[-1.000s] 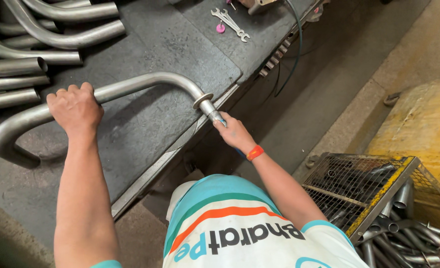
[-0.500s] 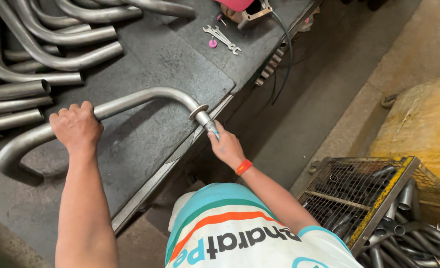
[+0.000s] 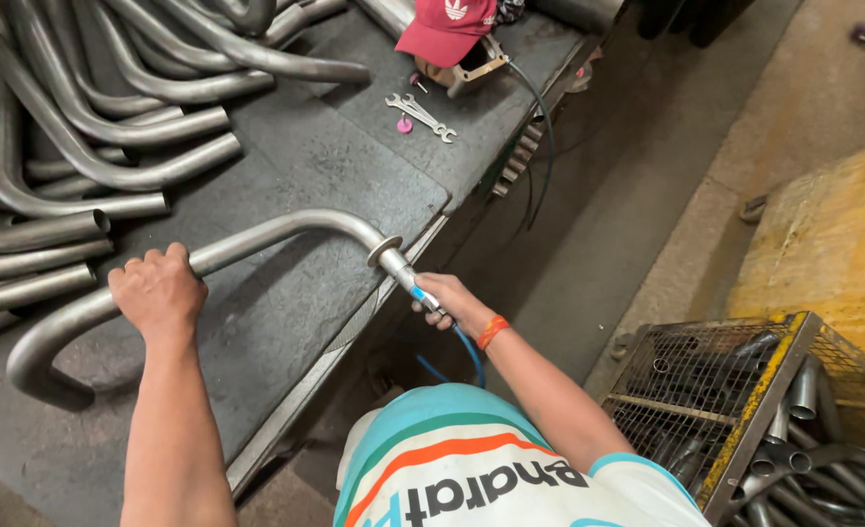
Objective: The person holds a bent metal pipe against the workbench and uses a pneumatic die grinder to grind the pipe's end and flange, repositioning the pipe to grind different spots. They then carry the pipe to a wire basket, place it with other finished pipes, and return to the bench.
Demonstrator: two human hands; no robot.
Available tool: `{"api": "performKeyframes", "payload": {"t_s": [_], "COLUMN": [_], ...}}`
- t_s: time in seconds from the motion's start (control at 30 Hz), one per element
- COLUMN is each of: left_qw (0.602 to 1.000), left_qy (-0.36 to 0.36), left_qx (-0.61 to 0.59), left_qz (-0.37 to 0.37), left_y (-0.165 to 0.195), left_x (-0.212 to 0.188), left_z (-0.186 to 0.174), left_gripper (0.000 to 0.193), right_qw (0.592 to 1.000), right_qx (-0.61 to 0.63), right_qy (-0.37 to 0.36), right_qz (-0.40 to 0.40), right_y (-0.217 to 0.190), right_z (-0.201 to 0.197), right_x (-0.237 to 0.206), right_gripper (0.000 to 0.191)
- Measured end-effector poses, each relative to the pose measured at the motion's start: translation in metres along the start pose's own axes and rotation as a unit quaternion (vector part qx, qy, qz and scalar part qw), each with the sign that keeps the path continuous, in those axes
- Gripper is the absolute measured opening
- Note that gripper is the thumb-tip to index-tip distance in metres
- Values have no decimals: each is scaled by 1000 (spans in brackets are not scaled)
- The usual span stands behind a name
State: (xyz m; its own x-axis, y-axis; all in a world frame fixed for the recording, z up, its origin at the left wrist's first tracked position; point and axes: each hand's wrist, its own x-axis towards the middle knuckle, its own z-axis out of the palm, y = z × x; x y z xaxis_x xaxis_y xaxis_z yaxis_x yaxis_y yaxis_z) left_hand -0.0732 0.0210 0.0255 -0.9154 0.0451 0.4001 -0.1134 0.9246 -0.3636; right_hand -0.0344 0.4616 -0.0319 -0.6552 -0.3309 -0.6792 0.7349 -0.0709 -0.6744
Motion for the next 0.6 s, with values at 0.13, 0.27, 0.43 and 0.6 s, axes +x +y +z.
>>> {"api": "performKeyframes", "payload": {"t_s": [0.13,0.27,0.43,0.6], "left_qw": [1000,1000,1000,1000], "left_qy": [-11,-12,-15,-6], "left_qx": [3,4,2,-1], "left_qz": [-3,2,1,1], "left_y": [0,-1,1,1], "left_x": [1,0,3,1], "left_z": [1,2,1,-1], "left_gripper": [8,8,8,8], "right_qw": [999,809,760,839], "right_qx": [39,-461,-559,-465], "right_qy": [-17,240,256,187], "right_qz": [-7,-273,-214,-209], "right_y": [3,4,-16,-34], "right_z": [0,36,57,44], "right_x": [3,-12,-43,-47], "right_gripper": [45,51,59,50]}}
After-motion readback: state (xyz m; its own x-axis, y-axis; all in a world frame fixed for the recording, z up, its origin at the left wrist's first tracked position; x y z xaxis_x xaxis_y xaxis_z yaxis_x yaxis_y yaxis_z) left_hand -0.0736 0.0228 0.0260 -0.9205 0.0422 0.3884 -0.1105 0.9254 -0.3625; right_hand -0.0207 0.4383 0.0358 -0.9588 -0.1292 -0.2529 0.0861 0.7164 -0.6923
